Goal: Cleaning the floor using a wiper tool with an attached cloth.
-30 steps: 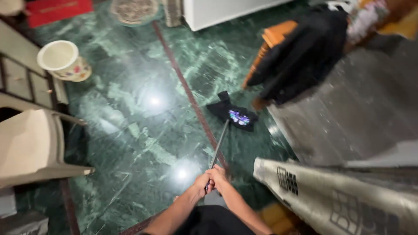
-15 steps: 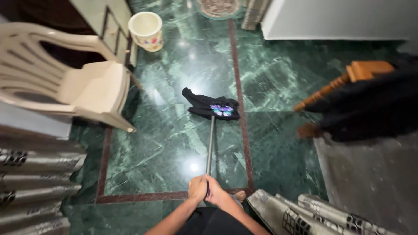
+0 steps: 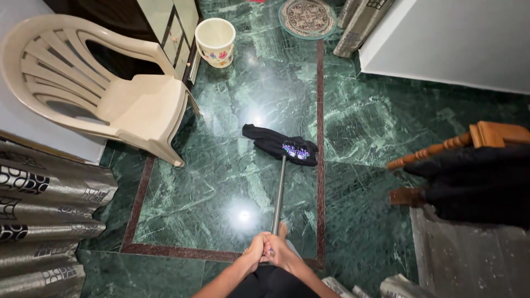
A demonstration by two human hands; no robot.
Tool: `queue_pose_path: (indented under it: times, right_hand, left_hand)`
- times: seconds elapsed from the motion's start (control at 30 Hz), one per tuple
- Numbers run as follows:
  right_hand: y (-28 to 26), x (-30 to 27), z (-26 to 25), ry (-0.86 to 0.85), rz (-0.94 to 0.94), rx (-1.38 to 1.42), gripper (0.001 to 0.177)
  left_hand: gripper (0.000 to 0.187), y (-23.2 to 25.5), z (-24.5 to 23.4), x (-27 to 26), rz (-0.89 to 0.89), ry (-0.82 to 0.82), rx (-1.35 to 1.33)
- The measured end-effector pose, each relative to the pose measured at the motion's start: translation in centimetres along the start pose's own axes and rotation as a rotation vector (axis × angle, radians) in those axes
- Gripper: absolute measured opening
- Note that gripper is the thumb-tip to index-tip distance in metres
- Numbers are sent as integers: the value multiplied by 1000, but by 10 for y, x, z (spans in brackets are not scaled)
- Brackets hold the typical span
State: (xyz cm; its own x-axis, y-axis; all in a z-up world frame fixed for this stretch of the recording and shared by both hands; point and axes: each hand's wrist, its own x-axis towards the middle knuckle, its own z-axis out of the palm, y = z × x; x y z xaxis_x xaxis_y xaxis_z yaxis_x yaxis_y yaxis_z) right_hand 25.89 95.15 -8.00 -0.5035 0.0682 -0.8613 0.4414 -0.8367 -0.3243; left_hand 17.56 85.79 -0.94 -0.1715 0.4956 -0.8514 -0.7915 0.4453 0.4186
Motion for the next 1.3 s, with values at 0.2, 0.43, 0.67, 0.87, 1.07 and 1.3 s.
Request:
queue_pose_path:
  times: [0.2,0.43,0.67,0.87,1.07,1.3]
  right_hand:
    - [-112,-26,33,248,36,-85,17]
    - [-254,77,-5,292,2,-250,13]
    - [-418,155,-64,166,2,-354,19]
    - [-560,116,6,213,35,-392,20]
    - [-625,211,-2,193,-19,-442,14]
    - [-749,324,26,196,7,-396,12]
  left_hand:
    - [67,93,32,-7,-15,-47,144]
    - [77,213,84,76,-1,-92,33]
    - [100,325,176,163,213,-22,188]
    - [88,412,191,231,363,-44,19]
    - [77,455,163,370,507,-8,131]
    - [80,631,161,410,387,-98,110]
